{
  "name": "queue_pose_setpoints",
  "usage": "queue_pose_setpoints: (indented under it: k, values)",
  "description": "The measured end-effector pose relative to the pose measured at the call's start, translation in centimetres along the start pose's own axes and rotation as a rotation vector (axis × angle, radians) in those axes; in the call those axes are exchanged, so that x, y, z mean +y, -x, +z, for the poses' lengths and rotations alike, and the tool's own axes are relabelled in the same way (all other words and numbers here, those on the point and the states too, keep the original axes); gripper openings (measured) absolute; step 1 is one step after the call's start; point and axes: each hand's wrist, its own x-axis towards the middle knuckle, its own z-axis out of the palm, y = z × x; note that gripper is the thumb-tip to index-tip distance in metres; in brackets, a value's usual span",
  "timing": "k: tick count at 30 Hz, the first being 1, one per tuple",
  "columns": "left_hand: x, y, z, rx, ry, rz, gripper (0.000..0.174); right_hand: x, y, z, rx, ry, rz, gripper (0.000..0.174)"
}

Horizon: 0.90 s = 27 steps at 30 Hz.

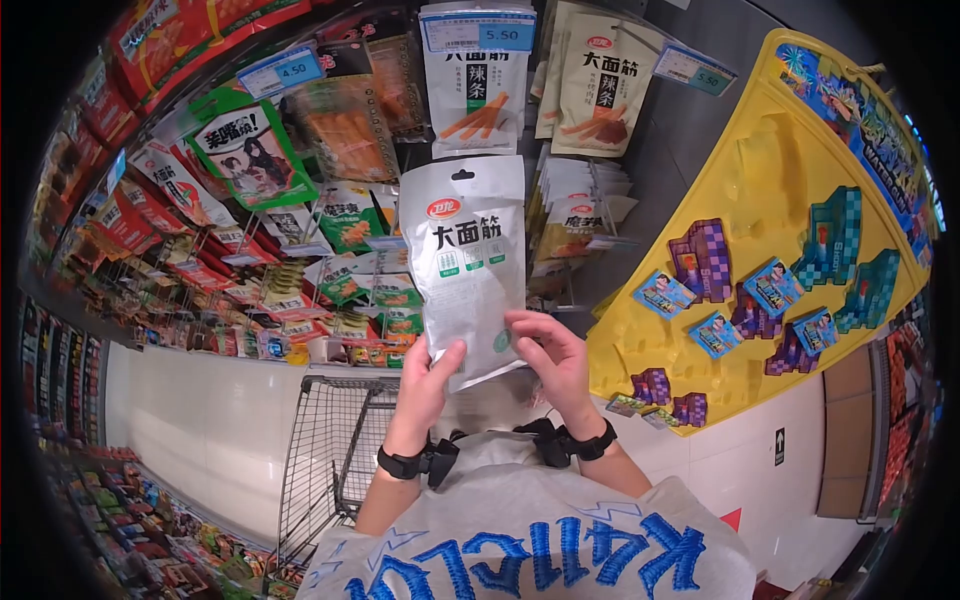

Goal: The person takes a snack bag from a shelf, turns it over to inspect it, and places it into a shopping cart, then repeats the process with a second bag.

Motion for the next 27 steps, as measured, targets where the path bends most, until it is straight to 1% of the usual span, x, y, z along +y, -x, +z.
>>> queue_pose_setpoints:
  k: [1,2,4,5,7,8,10,14,16,18,20,21,23,24,26,27]
  values:
    - [0.1,0.1,0.0,0.011,0.005,0.008,0.041,-0.3,-0.4,0.1,0.105,0.171,-0.099,0.035]
    - [0.1,0.1,0.0,0.023,0.011,0.016,0.039,-1.0,-0.7,0.4,0.181,0.175,-0.065,0.040]
    - [0.0,0.2,-0.1,0.030,0.028,0.039,0.039,-0.8,-0.9,0.5,0.214,0.073,0.006,0.042]
    - [0.0,0.1,-0.1,0.034,0.043,0.062,0.039,-0.9,-0.9,0.6,0.211,0.073,0.008,0.042]
    - [0.2,0.3,0.3,0.033,0.044,0.068,0.038,-1.2,-0.7,0.6,0.137,-0.262,0.210,0.042]
    - [0.3,0.4,0.5,0.029,0.044,0.076,0.037,-1.1,-0.5,0.3,0.135,-0.262,0.212,0.042]
    - [0.2,0.5,0.7,0.027,0.039,0.070,0.037,-0.8,0.0,-0.7,-0.064,-0.203,0.414,0.040]
    - [0.3,0.7,1.1,0.043,0.023,0.062,0.038,-0.7,0.2,-0.3,-0.053,-0.218,0.439,0.033]
    - [0.2,0.8,1.0,0.044,0.016,0.064,0.038,-0.9,0.1,-0.2,-0.030,-0.241,0.431,0.026]
    - [0.5,0.8,1.2,0.047,0.008,0.066,0.038,-0.7,0.2,-0.3,-0.034,-0.232,0.422,0.025]
    - [1.1,1.0,2.0,0.088,0.054,0.066,0.044,-0.5,0.2,-0.4,-0.038,-0.223,0.415,0.023]
    - [1.0,0.9,2.0,0.089,0.053,0.066,0.044,-0.5,0.3,-0.5,-0.024,-0.215,0.413,0.023]
    - [0.7,0.8,1.8,0.217,-0.295,0.322,0.053,-0.3,0.3,-0.6,-0.011,-0.206,0.409,0.023]
    - [1.0,0.9,1.7,0.215,-0.297,0.323,0.053,-0.2,0.3,-0.7,0.003,-0.204,0.416,0.023]
    - [2.0,1.6,1.4,0.240,-0.622,0.368,0.056,-0.2,0.3,-0.8,0.021,-0.202,0.422,0.024]
    - [2.2,1.8,1.4,0.205,-0.687,0.352,0.049,-0.3,0.4,-0.7,0.023,-0.228,0.429,0.024]
